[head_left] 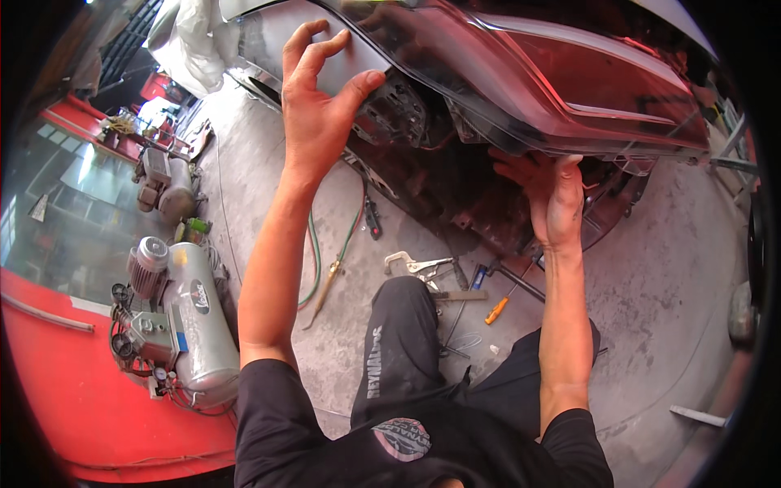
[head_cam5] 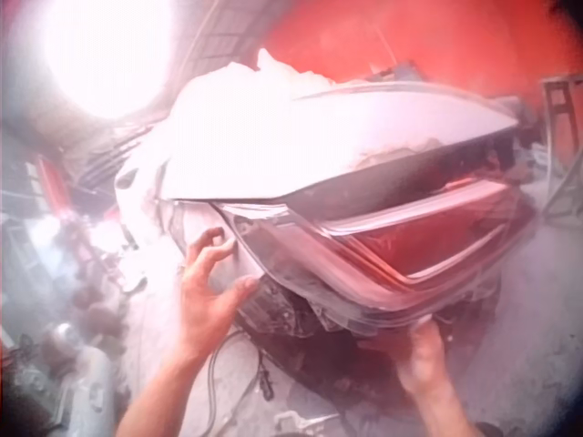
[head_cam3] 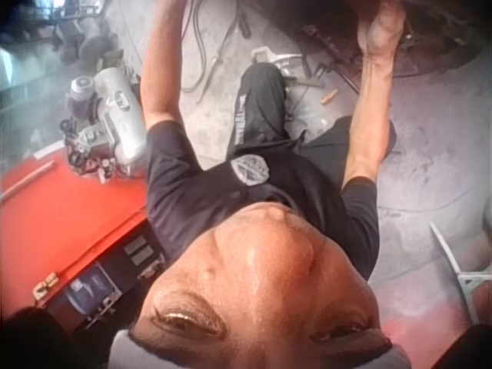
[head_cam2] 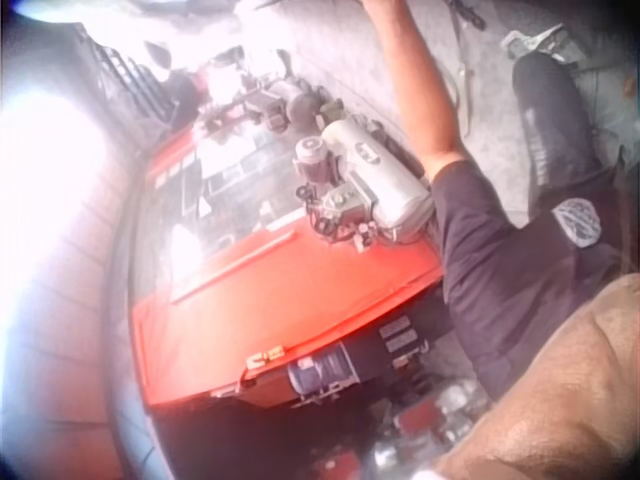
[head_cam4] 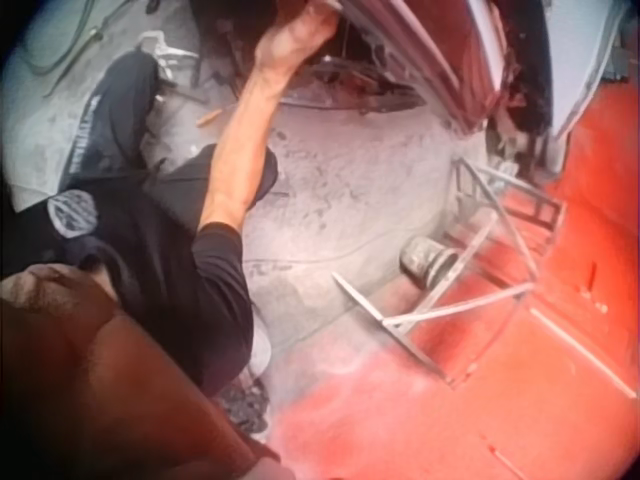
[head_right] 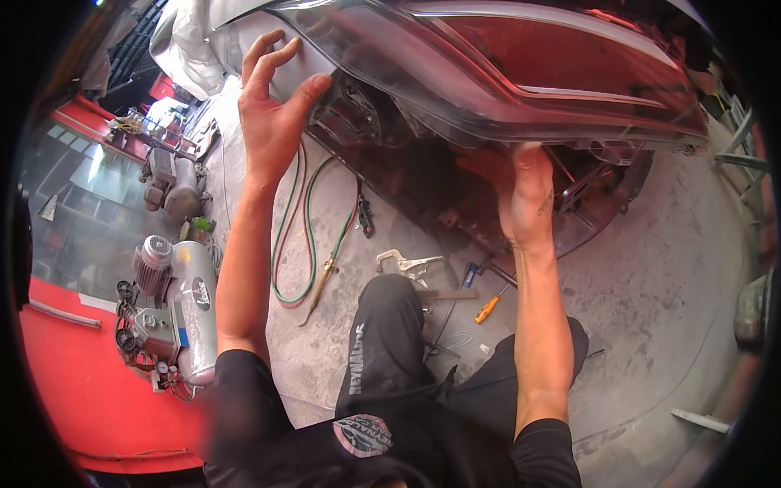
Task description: The person fits a tail light assembly into the rear quarter panel of a car by hand and then uses a socket wrench to tighten a bolt inside the wheel well to secure it.
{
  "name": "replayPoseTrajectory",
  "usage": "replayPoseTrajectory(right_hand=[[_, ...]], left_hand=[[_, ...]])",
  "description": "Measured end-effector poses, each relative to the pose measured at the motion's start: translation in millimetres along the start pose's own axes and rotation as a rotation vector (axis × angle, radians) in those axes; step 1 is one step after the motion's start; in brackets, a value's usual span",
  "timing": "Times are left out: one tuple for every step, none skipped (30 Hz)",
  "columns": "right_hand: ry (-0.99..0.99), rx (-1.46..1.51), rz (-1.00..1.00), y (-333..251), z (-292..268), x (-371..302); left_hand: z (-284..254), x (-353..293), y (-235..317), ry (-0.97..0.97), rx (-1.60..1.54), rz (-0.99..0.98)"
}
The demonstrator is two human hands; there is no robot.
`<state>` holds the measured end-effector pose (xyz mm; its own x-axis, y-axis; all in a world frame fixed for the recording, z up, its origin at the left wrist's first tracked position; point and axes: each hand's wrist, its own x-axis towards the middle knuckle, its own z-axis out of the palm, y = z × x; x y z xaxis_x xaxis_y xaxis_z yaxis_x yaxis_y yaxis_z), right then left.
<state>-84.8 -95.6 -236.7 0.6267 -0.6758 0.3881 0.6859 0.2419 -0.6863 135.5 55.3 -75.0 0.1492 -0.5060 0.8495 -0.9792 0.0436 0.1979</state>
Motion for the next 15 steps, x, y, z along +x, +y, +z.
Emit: replayPoseTrajectory(right_hand=[[0.001, -0.002, 0.001, -0.9, -0.2, -0.8], [0.003, -0.003, -0.002, -1.4, -0.3, -1.6], [0.006, -0.004, -0.005, -1.5, -0.7, -2.3], [0.006, -0.004, -0.003, -1.5, -0.3, -2.1], [0.008, -0.005, -0.007, -1.2, 0.0, -1.7], [0.010, -0.006, -0.010, -0.6, 0.2, -1.6], [0.008, -0.006, -0.012, -0.8, 1.7, -1.4], [0.013, -0.007, -0.016, -0.6, 3.4, -1.1], [0.017, -0.008, -0.021, -0.5, 4.9, -0.7], [0.015, -0.010, -0.017, 0.1, 3.3, -0.1], [0.003, -0.015, -0.016, 0.5, 0.3, 0.6], [-0.011, -0.021, -0.014, 0.9, -1.7, 1.4], [-0.012, -0.024, -0.013, 2.3, -3.3, 1.3], [-0.020, -0.027, -0.016, 3.4, -4.4, 1.2], [-0.028, -0.030, -0.020, 3.7, -4.9, 1.3]], left_hand=[[0.8, -0.7, 0.3, 0.000, -0.001, -0.001], [1.6, -1.4, 0.5, -0.004, -0.010, -0.002], [2.3, -2.3, 0.5, -0.008, -0.019, -0.004], [2.8, -1.8, 1.1, -0.008, -0.019, -0.005], [4.1, -1.4, 1.6, 0.003, 0.002, -0.005], [5.0, -1.5, 1.2, 0.015, 0.023, -0.005], [4.3, -0.5, 0.9, 0.016, 0.024, -0.004], [3.5, 0.2, 0.2, 0.025, 0.037, 0.014], [2.6, 0.7, -0.5, 0.035, 0.050, 0.031], [3.3, 0.5, -1.0, 0.036, 0.051, 0.027], [4.3, 0.9, -0.7, 0.029, 0.038, 0.025], [4.4, 1.2, -0.8, 0.022, 0.025, 0.024], [4.8, 0.0, -1.7, 0.024, 0.024, 0.021], [5.0, -0.9, -2.4, 0.021, 0.002, 0.017], [5.1, -1.5, -2.9, 0.019, -0.020, 0.015]])
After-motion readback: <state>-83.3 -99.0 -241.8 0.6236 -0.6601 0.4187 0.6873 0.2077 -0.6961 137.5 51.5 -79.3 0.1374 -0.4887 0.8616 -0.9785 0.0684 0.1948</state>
